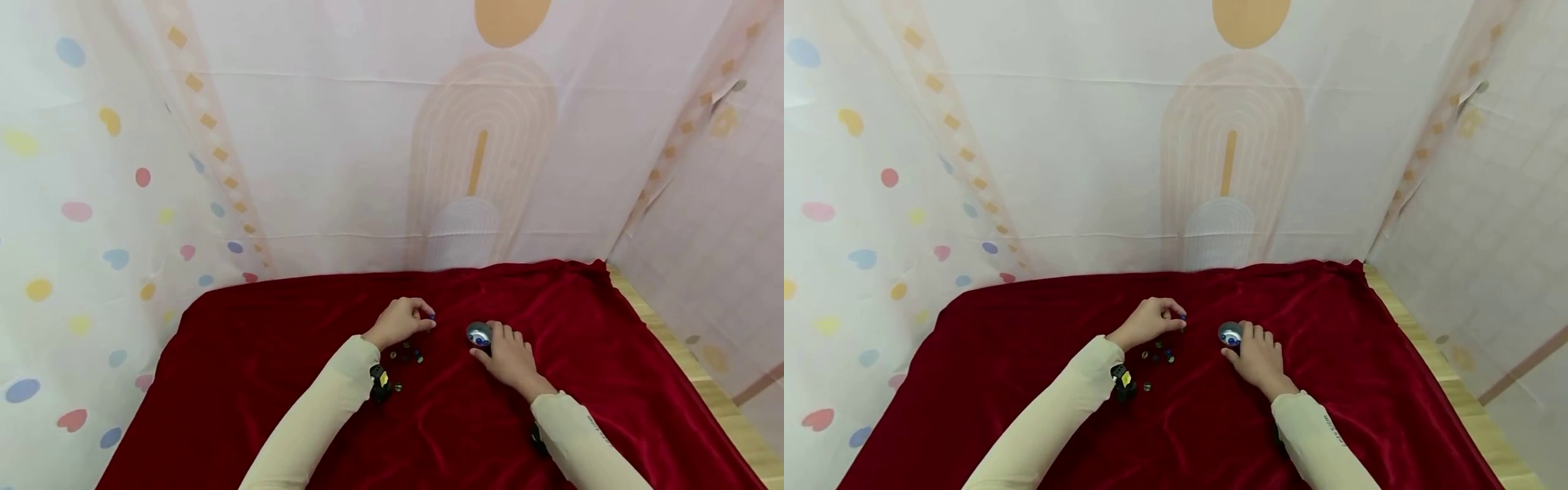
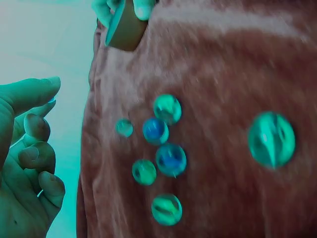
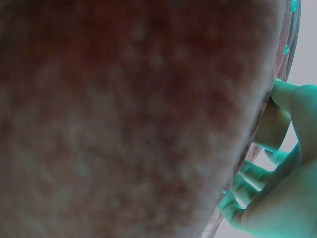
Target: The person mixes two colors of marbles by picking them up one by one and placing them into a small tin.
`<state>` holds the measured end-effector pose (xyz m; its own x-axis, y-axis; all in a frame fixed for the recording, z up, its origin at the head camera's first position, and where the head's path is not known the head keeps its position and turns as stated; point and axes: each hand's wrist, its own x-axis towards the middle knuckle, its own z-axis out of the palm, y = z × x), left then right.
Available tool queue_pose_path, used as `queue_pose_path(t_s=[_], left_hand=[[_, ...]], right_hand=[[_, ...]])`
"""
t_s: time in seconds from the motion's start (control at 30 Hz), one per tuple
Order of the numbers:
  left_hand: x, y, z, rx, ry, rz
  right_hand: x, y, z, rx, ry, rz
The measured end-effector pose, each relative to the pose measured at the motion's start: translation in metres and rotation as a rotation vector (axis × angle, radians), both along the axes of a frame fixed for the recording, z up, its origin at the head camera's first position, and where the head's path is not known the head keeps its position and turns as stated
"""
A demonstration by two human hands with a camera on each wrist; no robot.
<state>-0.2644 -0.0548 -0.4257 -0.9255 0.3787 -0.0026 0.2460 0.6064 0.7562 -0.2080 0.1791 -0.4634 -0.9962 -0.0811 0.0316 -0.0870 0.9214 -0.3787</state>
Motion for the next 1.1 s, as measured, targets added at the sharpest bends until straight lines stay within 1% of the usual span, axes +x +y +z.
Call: queue_pose_path(t_s=[0.13, 0.37, 0.47, 0.7, 0.9, 1.1], left_hand=[[0.001, 0.011, 0.005, 0.011, 0.015, -0.018], [0.003, 0.026, 0.011, 0.034, 0.018, -0.049], [0.005, 0.03, 0.01, 0.038, 0.015, -0.056], [0.01, 0.032, 0.002, 0.045, 0.0, -0.047], [0.009, 0.036, 0.001, 0.037, 0.015, -0.06], [0.01, 0.041, 0.0, 0.03, 0.008, -0.07]], right_hand=[[-0.002, 0.002, 0.003, 0.013, 0.009, 0.004], [-0.005, 0.004, 0.006, 0.012, 0.002, -0.006], [-0.003, 0.004, 0.003, 0.015, -0.007, -0.009], [0.001, 0.0, -0.001, 0.015, -0.009, -0.003], [0.001, 0.0, 0.0, 0.016, -0.001, -0.007], [0.001, -0.002, -0.002, 0.015, 0.008, -0.009]])
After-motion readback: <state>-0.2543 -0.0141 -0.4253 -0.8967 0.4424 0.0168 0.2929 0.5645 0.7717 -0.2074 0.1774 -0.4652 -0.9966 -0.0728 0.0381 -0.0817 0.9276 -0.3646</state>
